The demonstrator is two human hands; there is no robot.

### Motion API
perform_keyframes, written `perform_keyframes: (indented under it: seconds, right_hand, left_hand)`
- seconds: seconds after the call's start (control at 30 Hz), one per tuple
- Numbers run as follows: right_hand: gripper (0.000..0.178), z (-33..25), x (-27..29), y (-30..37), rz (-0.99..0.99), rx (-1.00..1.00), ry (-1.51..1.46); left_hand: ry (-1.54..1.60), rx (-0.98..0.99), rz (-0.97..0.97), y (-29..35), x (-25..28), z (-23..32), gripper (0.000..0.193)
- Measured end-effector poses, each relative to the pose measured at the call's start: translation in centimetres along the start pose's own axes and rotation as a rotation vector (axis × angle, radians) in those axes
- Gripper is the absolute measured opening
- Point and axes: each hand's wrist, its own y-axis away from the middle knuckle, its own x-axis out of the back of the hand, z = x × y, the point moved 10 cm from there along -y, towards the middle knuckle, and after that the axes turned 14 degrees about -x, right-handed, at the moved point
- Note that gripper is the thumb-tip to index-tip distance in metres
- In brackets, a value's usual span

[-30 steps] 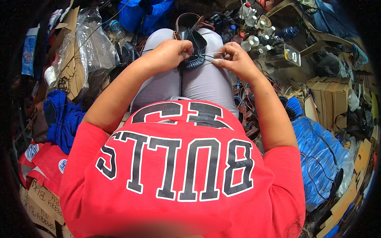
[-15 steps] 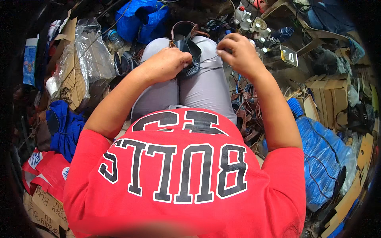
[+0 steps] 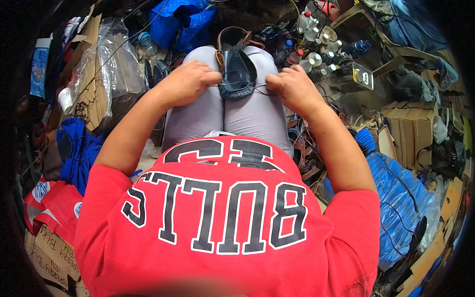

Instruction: Hand-stitching a leather shoe component using a needle and thread.

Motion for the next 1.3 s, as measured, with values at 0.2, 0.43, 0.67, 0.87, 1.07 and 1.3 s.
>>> perform_keyframes:
  seconds: [0.2, 0.43, 0.67, 0.87, 1.07, 1.3]
  right_hand:
    - [0.011, 13.5, -0.9, 7.4, -0.013, -0.746, -0.834]
    - [0.016, 4.2, 5.4, -0.2, 0.318, -0.199, -2.026]
    - [0.021, 0.5, 1.0, 2.4, -0.234, -0.323, -0.918]
    - [0.023, 19.0, -2.2, 15.4, 0.036, -0.861, -0.526]
    - [0.031, 34.4, -0.3, 36.9, 0.114, -1.309, -0.252]
    - [0.036, 14.6, -5.3, 14.8, -0.441, -0.628, -0.372]
  left_hand:
    - [0.522, 0.546, 0.295, 11.6, 3.3, -6.9, 0.01]
    - [1.393, -0.121, 0.795, 1.0, 8.2, -1.2, 0.021]
    - [0.211, 0.125, 0.196, 5.4, 5.1, 0.0, 0.007]
    - [-0.429, 0.657, 0.348, 24.5, 22.2, -8.3, 0.018]
    - [-0.794, 1.264, 0.151, 43.7, 33.2, -12.4, 0.032]
    - [-0.162, 0.41, 0.264, 11.6, 11.3, -6.2, 0.037]
